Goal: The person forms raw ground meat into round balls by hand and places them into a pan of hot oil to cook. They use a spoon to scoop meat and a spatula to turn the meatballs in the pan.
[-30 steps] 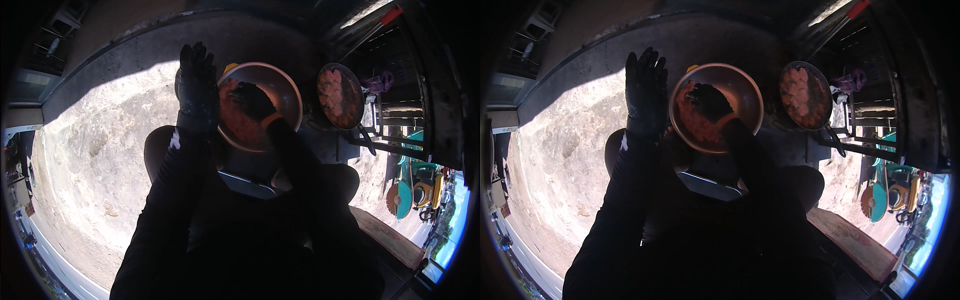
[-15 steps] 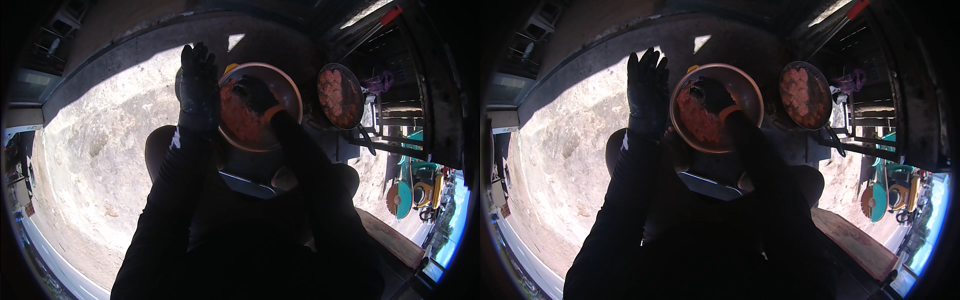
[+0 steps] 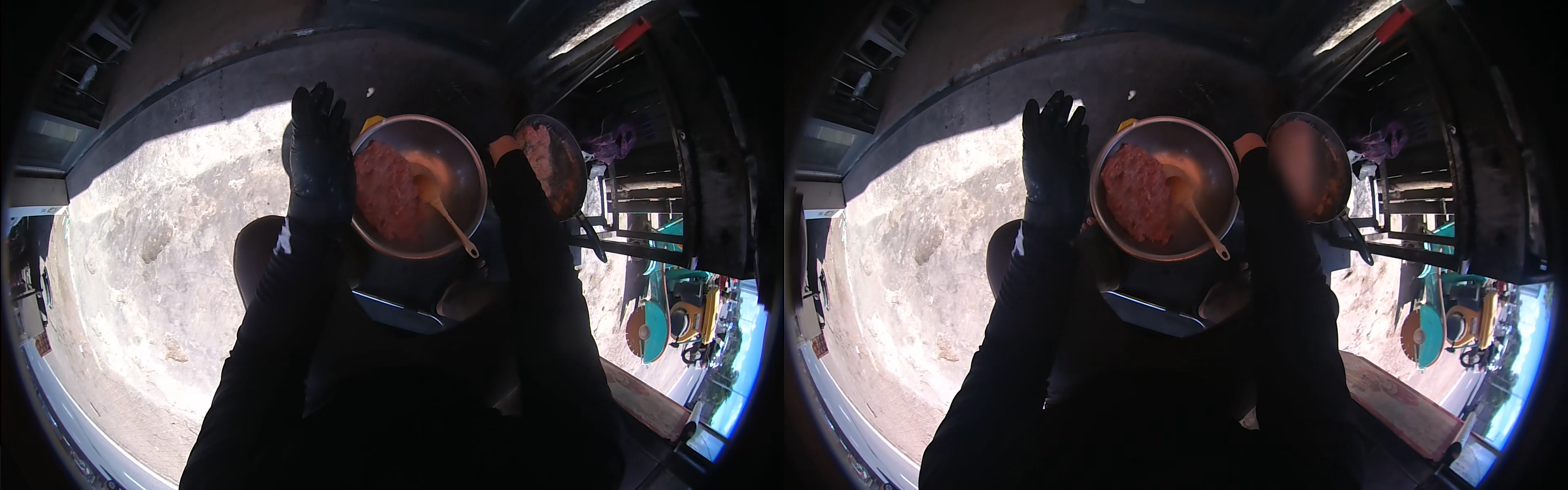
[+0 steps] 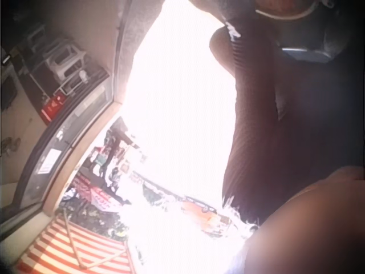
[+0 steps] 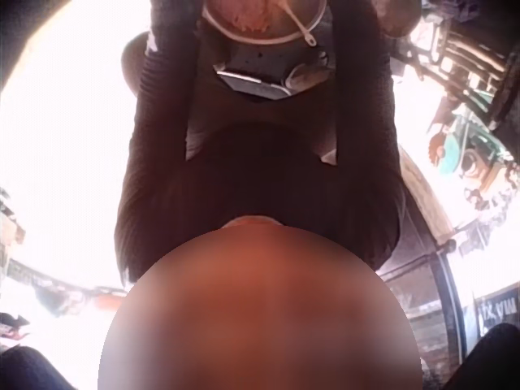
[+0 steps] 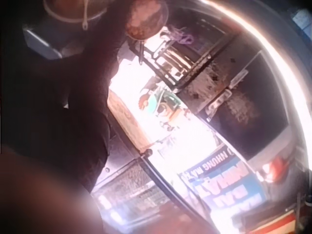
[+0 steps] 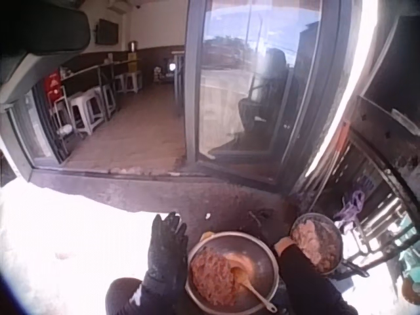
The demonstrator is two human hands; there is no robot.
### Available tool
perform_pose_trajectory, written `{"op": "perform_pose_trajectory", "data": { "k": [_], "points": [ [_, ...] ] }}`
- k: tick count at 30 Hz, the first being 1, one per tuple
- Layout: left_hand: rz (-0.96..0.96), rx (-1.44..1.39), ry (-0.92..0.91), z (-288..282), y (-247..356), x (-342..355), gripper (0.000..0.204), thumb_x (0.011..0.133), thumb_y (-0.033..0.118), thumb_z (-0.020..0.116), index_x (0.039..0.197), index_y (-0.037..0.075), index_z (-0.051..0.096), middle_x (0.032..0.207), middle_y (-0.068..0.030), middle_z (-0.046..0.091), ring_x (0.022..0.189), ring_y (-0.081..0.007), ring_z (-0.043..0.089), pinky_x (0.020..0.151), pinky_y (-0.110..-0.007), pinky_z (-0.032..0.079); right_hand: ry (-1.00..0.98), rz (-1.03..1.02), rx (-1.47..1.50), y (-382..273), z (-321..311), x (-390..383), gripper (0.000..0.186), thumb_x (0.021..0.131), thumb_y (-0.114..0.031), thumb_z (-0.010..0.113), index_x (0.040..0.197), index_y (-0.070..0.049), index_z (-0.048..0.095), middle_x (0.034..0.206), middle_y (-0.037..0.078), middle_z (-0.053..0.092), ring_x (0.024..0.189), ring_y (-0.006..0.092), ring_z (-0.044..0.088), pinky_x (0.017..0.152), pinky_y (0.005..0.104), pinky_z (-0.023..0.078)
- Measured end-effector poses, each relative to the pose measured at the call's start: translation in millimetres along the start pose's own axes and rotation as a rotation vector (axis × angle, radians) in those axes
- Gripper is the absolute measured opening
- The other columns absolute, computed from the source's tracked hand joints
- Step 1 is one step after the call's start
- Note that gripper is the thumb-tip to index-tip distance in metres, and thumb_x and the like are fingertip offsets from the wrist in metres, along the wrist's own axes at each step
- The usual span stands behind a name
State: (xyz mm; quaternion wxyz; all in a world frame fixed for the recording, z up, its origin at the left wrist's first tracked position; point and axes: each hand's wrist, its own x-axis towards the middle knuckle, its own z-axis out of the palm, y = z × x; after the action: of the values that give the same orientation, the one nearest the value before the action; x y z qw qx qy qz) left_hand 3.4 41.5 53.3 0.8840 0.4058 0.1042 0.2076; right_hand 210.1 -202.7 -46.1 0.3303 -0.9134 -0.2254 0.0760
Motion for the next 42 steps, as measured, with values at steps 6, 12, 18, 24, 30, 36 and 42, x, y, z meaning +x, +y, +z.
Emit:
{"op": "perform_pose_trajectory", "data": {
  "k": [6,12,18,24,30,36,42],
  "points": [
    [0.006,0.010,0.008,-1,0,2,0.058,0.105,0.040,0.040,0.157,0.022,0.019,0.159,-0.0141,0.026,0.144,-0.0352,0.031,0.120,-0.047,0.020,0.099,-0.021,-0.904,69,-36,41,0.050,0.102,-0.040,0.044,0.145,-0.013,0.048,0.147,0.011,0.048,0.138,0.0227,0.043,0.116,0.0383,0.030],
    [0.013,0.033,0.039,0,4,-1,0.059,0.105,0.041,0.040,0.157,0.022,0.019,0.159,-0.0140,0.026,0.143,-0.0362,0.032,0.120,-0.047,0.020,0.093,-0.180,-0.821,12,-18,2,0.046,0.099,-0.041,0.048,0.138,-0.017,0.056,0.141,0.010,0.055,0.133,0.0251,0.049,0.113,0.0418,0.035],
    [0.055,-0.032,0.053,-3,7,3,0.058,0.105,0.039,0.042,0.156,0.023,0.020,0.159,-0.0127,0.026,0.143,-0.0356,0.032,0.119,-0.046,0.021,-0.100,-0.124,0.008,-102,124,-54,0.023,0.094,-0.019,0.054,0.101,-0.009,0.073,0.108,0.012,0.071,0.105,0.0267,0.066,0.095,0.0384,0.049],
    [-0.018,-0.049,0.089,-5,8,7,0.068,0.101,0.048,0.050,0.156,0.017,0.027,0.160,-0.0061,0.031,0.145,-0.0280,0.031,0.121,-0.041,0.015,-0.137,-0.074,-0.224,-115,175,-41,0.018,0.085,-0.022,0.065,0.094,-0.009,0.074,0.093,0.014,0.072,0.091,0.0302,0.071,0.083,0.0401,0.055],
    [0.007,0.063,0.002,-24,-1,13,0.053,0.105,0.029,0.040,0.156,0.021,0.025,0.158,-0.0100,0.030,0.143,-0.0324,0.033,0.118,-0.043,0.021,-0.173,0.022,0.233,-95,137,-39,0.023,0.089,-0.020,0.065,0.104,-0.005,0.071,0.097,0.011,0.072,0.088,0.0230,0.069,0.079,0.0361,0.055],
    [0.052,0.408,-0.060,-31,-32,26,0.051,0.102,0.035,0.051,0.146,0.008,0.046,0.146,-0.0097,0.047,0.138,-0.0244,0.042,0.113,-0.037,0.034,-0.147,0.360,1.004,-95,80,-74,0.023,0.092,-0.018,0.069,0.109,-0.003,0.068,0.103,0.007,0.069,0.096,0.0143,0.065,0.081,0.0295,0.053],
    [-0.526,0.033,-0.038,-12,-92,-18,0.049,0.104,0.044,0.044,0.133,0.006,0.053,0.123,-0.0102,0.062,0.108,-0.0207,0.061,0.097,-0.034,0.047,0.011,-0.036,0.616,-102,47,-123,0.033,0.091,-0.021,0.068,0.120,-0.005,0.066,0.110,0.012,0.067,0.097,0.0251,0.066,0.087,0.0360,0.053]
  ]
}}
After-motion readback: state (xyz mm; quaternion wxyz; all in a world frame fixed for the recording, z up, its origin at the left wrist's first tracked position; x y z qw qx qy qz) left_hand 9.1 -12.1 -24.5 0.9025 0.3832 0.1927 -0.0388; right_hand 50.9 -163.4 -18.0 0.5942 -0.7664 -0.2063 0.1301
